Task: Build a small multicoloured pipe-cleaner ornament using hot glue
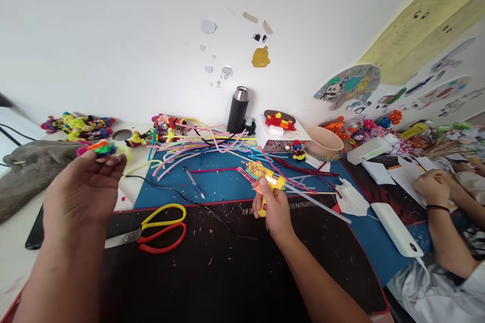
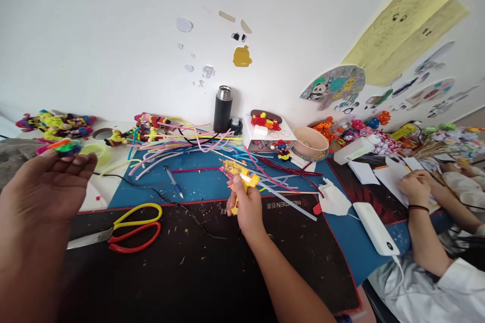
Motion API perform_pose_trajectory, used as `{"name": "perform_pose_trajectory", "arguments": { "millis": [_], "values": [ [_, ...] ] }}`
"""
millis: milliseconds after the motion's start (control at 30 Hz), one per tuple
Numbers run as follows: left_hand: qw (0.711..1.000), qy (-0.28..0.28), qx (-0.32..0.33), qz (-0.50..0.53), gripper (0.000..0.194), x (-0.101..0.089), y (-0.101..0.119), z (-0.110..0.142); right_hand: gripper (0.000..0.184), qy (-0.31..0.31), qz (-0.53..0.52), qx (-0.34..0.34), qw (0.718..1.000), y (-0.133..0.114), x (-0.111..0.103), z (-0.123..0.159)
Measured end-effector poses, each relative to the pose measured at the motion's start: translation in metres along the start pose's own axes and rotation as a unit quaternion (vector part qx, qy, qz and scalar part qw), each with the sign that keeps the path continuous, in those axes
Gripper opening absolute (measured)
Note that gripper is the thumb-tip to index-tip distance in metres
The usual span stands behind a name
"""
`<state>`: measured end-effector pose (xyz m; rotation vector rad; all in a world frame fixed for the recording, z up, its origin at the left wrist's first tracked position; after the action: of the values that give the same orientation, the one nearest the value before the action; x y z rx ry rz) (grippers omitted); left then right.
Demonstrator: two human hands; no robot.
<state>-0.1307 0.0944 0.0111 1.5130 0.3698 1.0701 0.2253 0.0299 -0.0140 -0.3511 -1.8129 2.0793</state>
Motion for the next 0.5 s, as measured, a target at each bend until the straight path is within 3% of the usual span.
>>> {"name": "perform_pose_trajectory", "arguments": {
  "millis": [33,100,200,333,500],
  "values": [
    [0.999,0.030,-0.029,0.026,0.031,0.004,0.003,0.007,0.061,-0.014,0.022,-0.002,1.000,0.007,-0.004,0.001],
    [0.997,0.016,-0.074,0.035,0.028,0.015,0.005,0.028,0.054,-0.047,0.069,-0.012,0.996,0.021,-0.008,0.007],
    [0.990,-0.077,-0.120,-0.012,0.029,0.026,-0.002,0.056,0.047,-0.098,0.177,-0.081,0.976,0.031,-0.006,0.017],
    [0.978,-0.137,-0.151,-0.050,0.038,0.026,-0.015,0.070,0.030,-0.101,0.299,-0.221,0.923,0.018,0.005,0.023],
    [0.965,-0.188,-0.165,-0.084,0.043,0.023,-0.018,0.073,0.025,-0.143,0.365,-0.229,0.891,0.005,0.016,0.022]
  ]
}}
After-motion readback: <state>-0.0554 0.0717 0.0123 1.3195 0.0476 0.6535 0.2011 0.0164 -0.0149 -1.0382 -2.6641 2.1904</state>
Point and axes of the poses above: each hand's wrist, its own z-axis away from the middle knuckle, its own x-axis out of the palm, y = z × x, the point moved 2 cm from there along -z, towards the middle knuckle, and after that the axes turned 15 degrees about y, right-handed, at the moved point
